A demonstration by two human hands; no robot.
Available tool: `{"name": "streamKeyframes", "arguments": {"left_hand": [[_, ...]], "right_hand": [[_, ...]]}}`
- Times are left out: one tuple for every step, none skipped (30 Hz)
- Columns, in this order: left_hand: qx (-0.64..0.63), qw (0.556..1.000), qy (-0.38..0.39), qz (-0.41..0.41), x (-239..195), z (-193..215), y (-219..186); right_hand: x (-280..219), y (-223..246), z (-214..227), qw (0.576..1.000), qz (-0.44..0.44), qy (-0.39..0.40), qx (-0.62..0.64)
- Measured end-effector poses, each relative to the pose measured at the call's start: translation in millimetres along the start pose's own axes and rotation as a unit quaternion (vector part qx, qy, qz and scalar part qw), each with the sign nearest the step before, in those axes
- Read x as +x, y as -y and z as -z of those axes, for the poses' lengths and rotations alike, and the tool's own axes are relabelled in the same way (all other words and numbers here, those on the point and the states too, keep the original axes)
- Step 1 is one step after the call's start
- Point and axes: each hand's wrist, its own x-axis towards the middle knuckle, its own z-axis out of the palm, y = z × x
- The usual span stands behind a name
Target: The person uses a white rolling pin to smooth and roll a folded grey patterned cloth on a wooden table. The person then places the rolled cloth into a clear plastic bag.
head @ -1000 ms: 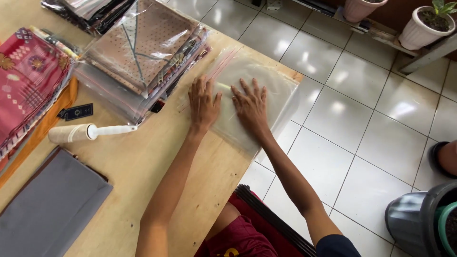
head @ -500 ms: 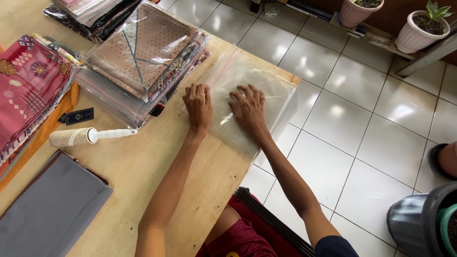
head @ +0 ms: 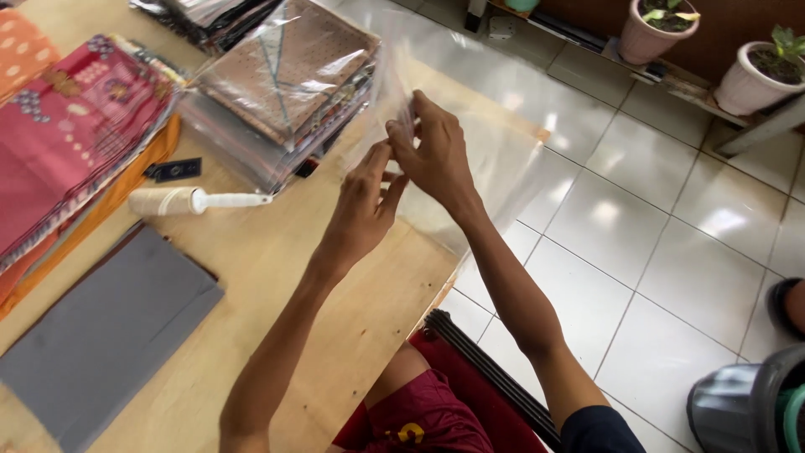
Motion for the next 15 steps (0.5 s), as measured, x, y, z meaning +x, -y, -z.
{"name": "streamKeyframes", "arguments": {"left_hand": [[0.004,1.0,-0.007,0.004,-14,14,-6],[0.001,0.999,0.019,0.033,-32,28,-13],[-0.004,0.997,0.044,0.063,-51,43,-19],[0.003,0.997,0.032,0.072,-70,59,-29],[0.086,0.991,0.043,0.097,-89,75,-39],[0.169,0.976,0.054,0.124,-111,91,-50],[0.176,0.974,0.042,0.137,-130,106,-59],[0.269,0.948,0.027,0.167,-151,119,-70],[0.358,0.912,0.013,0.198,-171,132,-81],[0.365,0.906,0.004,0.214,-188,138,-83],[0.453,0.871,-0.058,0.18,-206,144,-85],[0.538,0.823,-0.117,0.142,-222,151,-87],[0.546,0.814,-0.123,0.157,-237,158,-74],[0.579,0.787,-0.103,0.186,-253,165,-61],[0.609,0.759,-0.082,0.215,-269,172,-48]], "right_hand": [[-2,33,0,1.0,0.005,0.006,0.004],[-6,66,-1,0.996,0.077,0.04,-0.008],[-12,99,-3,0.986,0.149,0.072,-0.019],[-15,118,-15,0.984,0.157,0.083,-0.008],[-20,138,-28,0.969,0.223,0.103,0.007],[-25,159,-42,0.949,0.289,0.123,0.025],[-34,169,-65,0.945,0.298,0.133,0.038],[-45,179,-87,0.923,0.348,0.164,0.001],[-56,189,-108,0.896,0.398,0.192,-0.035],[-73,190,-132,0.891,0.407,0.201,-0.019],[-91,192,-156,0.869,0.428,0.247,-0.035],[-109,195,-179,0.843,0.451,0.29,-0.051],[-126,201,-191,0.835,0.462,0.297,-0.037],[-144,205,-202,0.829,0.482,0.278,-0.053],[-162,210,-212,0.823,0.502,0.257,-0.069]]}}
